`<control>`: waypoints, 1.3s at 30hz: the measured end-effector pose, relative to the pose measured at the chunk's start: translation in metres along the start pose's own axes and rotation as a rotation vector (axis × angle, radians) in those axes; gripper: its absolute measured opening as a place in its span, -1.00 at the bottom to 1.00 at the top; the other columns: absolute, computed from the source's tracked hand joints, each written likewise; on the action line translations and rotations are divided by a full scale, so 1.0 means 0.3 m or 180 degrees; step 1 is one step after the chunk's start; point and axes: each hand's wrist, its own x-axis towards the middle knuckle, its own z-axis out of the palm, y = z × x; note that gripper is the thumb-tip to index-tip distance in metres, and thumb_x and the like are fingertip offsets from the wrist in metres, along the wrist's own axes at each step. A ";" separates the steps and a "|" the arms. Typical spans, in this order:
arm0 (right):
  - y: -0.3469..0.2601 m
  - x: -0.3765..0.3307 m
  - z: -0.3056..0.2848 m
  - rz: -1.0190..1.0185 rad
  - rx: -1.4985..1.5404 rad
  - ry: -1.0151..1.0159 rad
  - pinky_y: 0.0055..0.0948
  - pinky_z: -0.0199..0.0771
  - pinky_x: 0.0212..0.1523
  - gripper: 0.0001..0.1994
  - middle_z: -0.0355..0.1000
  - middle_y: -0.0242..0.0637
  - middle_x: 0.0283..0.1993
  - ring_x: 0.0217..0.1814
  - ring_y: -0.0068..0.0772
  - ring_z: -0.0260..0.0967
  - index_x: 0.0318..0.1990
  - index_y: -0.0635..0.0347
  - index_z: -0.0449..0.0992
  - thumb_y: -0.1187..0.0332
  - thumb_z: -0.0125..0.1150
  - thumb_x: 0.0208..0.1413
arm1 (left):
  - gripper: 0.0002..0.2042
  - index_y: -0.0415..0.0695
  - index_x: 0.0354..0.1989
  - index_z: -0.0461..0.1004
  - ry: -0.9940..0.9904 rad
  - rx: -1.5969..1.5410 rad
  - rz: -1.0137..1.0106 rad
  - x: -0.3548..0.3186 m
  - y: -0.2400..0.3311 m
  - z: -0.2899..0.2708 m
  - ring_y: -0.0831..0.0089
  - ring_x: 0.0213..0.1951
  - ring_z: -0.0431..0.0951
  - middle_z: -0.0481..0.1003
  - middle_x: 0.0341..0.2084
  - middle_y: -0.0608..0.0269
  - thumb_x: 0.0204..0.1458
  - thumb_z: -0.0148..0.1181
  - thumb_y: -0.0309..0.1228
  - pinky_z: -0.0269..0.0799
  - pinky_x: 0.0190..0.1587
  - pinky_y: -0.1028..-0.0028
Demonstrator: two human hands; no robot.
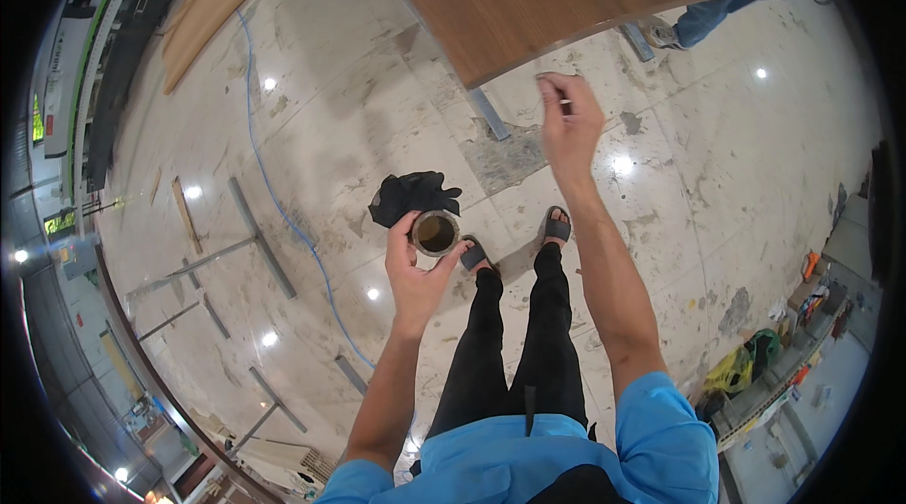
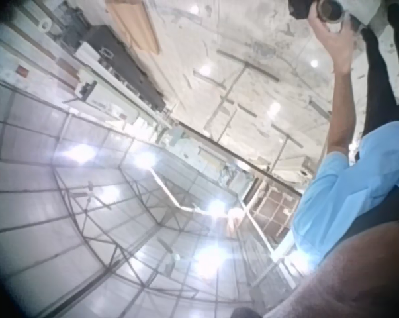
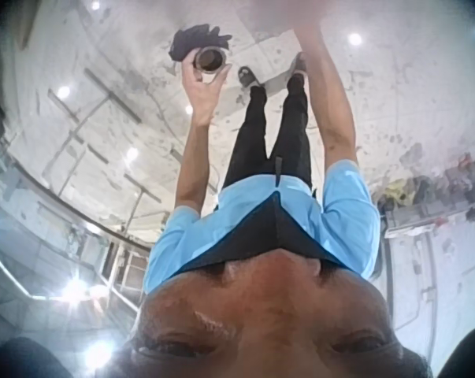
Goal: The person applies a dark liquid finish to the edges of a wooden table using a small brush and a cloth. They repeatedly dip the brush into a small container, apply the finish to the table edge, and wipe the surface with a black cloth.
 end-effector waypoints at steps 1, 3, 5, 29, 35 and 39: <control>0.000 0.002 0.001 0.0008 0.0018 -0.0013 -0.38 0.51 -0.30 -0.93 0.55 -0.20 -0.25 -0.30 -0.27 0.51 -0.17 0.20 0.66 0.54 0.35 0.21 | -0.30 -0.29 0.25 0.35 -0.0009 0.0017 0.0014 0.000 -0.001 -0.001 0.45 0.05 0.58 0.51 0.04 0.14 -0.08 0.62 -0.61 0.53 0.13 0.46; 0.001 0.004 0.003 -0.0261 -0.0037 -0.0512 -0.39 0.51 -0.30 -0.93 0.56 -0.19 -0.25 -0.30 -0.31 0.51 -0.17 0.21 0.66 0.54 0.35 0.22 | -0.30 -0.28 0.26 0.35 -0.0007 0.0017 -0.0015 0.002 0.000 -0.002 0.45 0.04 0.58 0.51 0.04 0.14 -0.07 0.60 -0.63 0.52 0.13 0.46; 0.003 0.017 -0.010 -0.0317 -0.0055 -0.0487 -0.40 0.51 -0.29 -0.93 0.56 -0.19 -0.26 -0.30 -0.33 0.52 -0.17 0.22 0.66 0.54 0.35 0.22 | -0.30 -0.28 0.26 0.35 -0.0029 0.0046 0.0000 0.003 0.005 0.001 0.45 0.04 0.58 0.51 0.04 0.15 -0.07 0.59 -0.65 0.52 0.13 0.47; 0.083 0.234 -0.254 -0.0457 -0.0275 0.0017 -0.34 0.53 -0.22 -0.94 0.60 -0.16 -0.26 -0.28 -0.25 0.55 -0.18 0.23 0.67 0.49 0.33 0.24 | -0.24 -0.28 0.32 0.27 -0.0359 0.0104 0.0054 0.016 0.101 0.122 0.42 0.08 0.57 0.47 0.09 0.12 -0.07 0.56 -0.71 0.53 0.16 0.46; 0.128 0.349 -0.342 -0.0339 -0.0582 0.0729 -0.41 0.54 -0.22 -0.92 0.62 -0.19 -0.22 -0.25 -0.33 0.56 -0.15 0.27 0.67 0.55 0.31 0.25 | -0.24 -0.29 0.31 0.26 -0.0411 0.0217 0.0093 0.037 0.122 0.170 0.42 0.09 0.57 0.47 0.10 0.11 -0.07 0.56 -0.70 0.54 0.16 0.45; 0.118 0.325 -0.346 -0.0169 -0.0394 -0.0552 -0.22 0.53 -0.18 -0.94 0.58 -0.19 -0.22 -0.18 -0.08 0.56 -0.21 0.16 0.67 0.47 0.35 0.18 | -0.24 -0.29 0.32 0.25 -0.0430 0.0176 0.0057 0.041 0.135 0.197 0.41 0.09 0.57 0.46 0.10 0.10 -0.07 0.57 -0.70 0.53 0.16 0.45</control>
